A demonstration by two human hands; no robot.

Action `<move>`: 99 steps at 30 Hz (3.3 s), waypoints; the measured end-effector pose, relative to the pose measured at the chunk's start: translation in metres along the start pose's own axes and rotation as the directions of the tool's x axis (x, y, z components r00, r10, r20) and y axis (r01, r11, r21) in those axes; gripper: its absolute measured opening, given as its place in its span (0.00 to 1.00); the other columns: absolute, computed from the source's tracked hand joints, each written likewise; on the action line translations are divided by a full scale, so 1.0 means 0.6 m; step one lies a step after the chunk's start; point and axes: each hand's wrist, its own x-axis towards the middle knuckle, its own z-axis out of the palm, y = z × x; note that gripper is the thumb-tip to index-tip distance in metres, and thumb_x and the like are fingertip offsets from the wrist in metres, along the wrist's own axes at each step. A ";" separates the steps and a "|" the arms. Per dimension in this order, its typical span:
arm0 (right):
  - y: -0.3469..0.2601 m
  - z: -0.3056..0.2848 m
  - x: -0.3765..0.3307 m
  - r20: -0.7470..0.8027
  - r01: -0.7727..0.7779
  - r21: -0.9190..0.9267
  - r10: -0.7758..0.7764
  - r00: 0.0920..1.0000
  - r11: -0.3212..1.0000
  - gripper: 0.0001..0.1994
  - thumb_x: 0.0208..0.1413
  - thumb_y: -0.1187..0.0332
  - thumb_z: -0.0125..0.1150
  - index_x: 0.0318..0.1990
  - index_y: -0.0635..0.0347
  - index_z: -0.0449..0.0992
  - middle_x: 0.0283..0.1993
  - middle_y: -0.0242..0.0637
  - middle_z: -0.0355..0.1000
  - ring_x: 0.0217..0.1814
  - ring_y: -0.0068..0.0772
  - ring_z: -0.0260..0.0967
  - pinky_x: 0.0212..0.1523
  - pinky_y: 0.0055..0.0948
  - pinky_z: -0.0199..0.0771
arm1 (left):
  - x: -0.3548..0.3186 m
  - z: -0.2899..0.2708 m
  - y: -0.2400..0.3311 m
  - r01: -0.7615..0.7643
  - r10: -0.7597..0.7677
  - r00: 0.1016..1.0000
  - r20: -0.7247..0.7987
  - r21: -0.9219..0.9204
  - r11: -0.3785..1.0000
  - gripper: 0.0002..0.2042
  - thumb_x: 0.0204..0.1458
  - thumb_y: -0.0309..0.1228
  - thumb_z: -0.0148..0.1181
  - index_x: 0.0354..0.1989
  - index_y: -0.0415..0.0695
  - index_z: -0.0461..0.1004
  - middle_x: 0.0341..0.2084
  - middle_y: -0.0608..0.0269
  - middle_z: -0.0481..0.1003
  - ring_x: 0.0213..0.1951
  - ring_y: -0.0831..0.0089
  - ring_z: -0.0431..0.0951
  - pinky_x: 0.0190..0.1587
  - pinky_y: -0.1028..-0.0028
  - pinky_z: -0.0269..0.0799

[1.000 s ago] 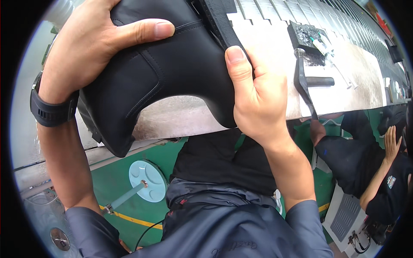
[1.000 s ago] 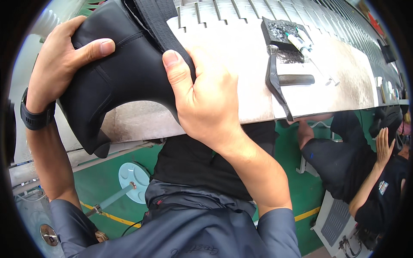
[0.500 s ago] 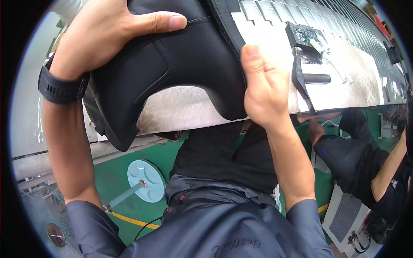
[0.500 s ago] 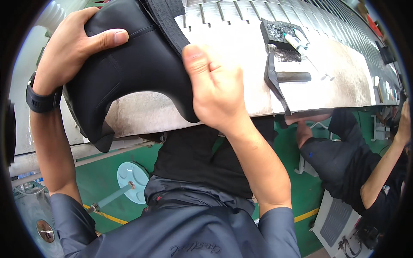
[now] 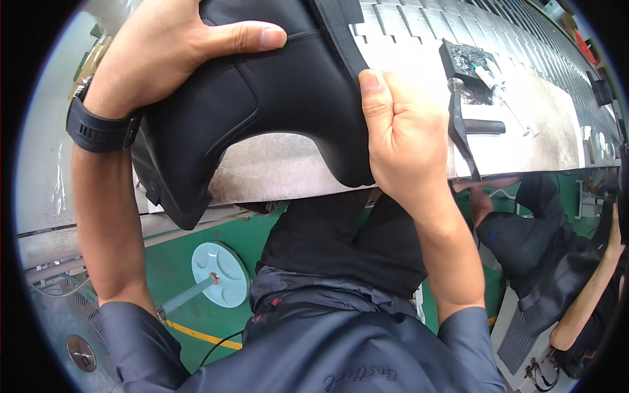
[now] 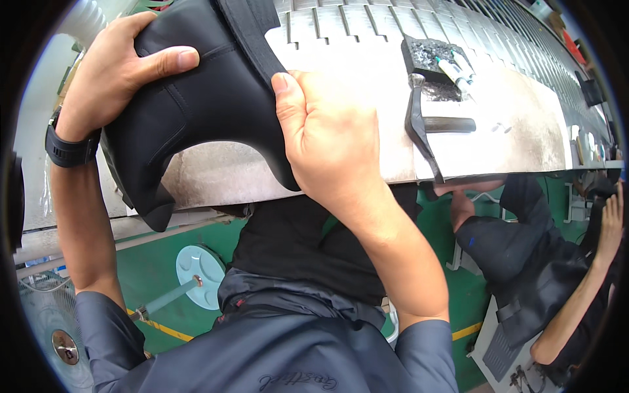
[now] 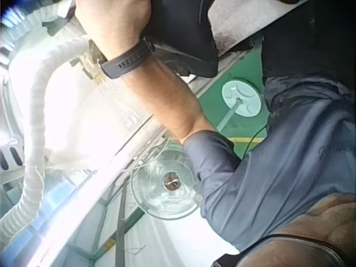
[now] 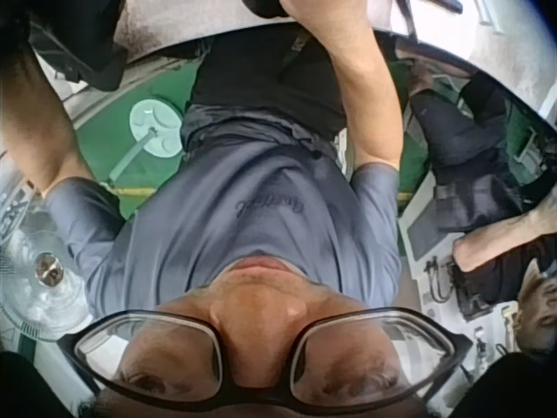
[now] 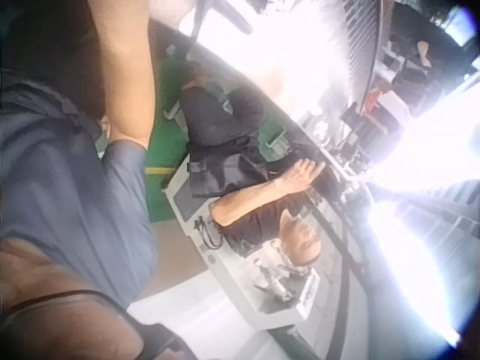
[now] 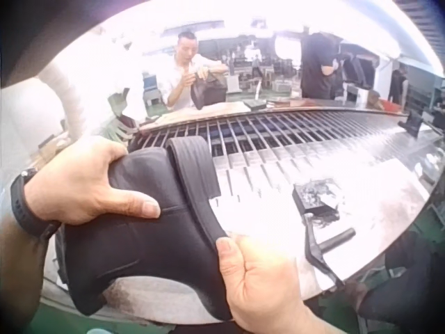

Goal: The person holds a black boot and runs their fingers along the seam where the upper meets the sole, checking the quality of the stitching and the bond. They turn the boot over to look at the heel and the side zipper, pressing their thumb against the sole's edge at various points.

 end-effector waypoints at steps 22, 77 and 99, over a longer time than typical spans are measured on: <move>0.019 0.024 0.176 0.025 -0.175 0.919 0.391 0.920 0.354 0.18 0.77 0.57 0.54 0.54 0.66 0.79 0.38 0.38 0.81 0.36 0.28 0.79 0.41 0.26 0.80 | 0.026 0.003 0.003 -0.180 0.179 0.977 -0.114 0.002 0.984 0.38 0.39 0.53 0.86 0.45 0.30 0.78 0.31 0.44 0.81 0.36 0.53 0.86 0.43 0.61 0.80; -0.141 -0.135 -0.061 0.232 0.133 0.511 -0.284 0.930 0.850 0.44 0.61 0.39 0.60 0.76 0.64 0.66 0.79 0.66 0.60 0.80 0.63 0.62 0.77 0.61 0.60 | -0.208 -0.050 0.128 -0.344 0.391 0.885 0.253 -0.211 0.915 0.34 0.46 0.42 0.81 0.54 0.31 0.72 0.28 0.48 0.81 0.32 0.47 0.85 0.33 0.57 0.79; -0.178 -0.075 -0.133 -0.034 0.295 0.488 -0.320 0.947 0.821 0.18 0.67 0.64 0.51 0.51 0.68 0.81 0.56 0.61 0.78 0.57 0.59 0.78 0.67 0.64 0.73 | -0.316 0.021 0.109 -0.343 0.343 0.939 -0.016 -0.042 0.938 0.45 0.40 0.43 0.83 0.60 0.23 0.69 0.50 0.34 0.81 0.47 0.45 0.88 0.40 0.63 0.87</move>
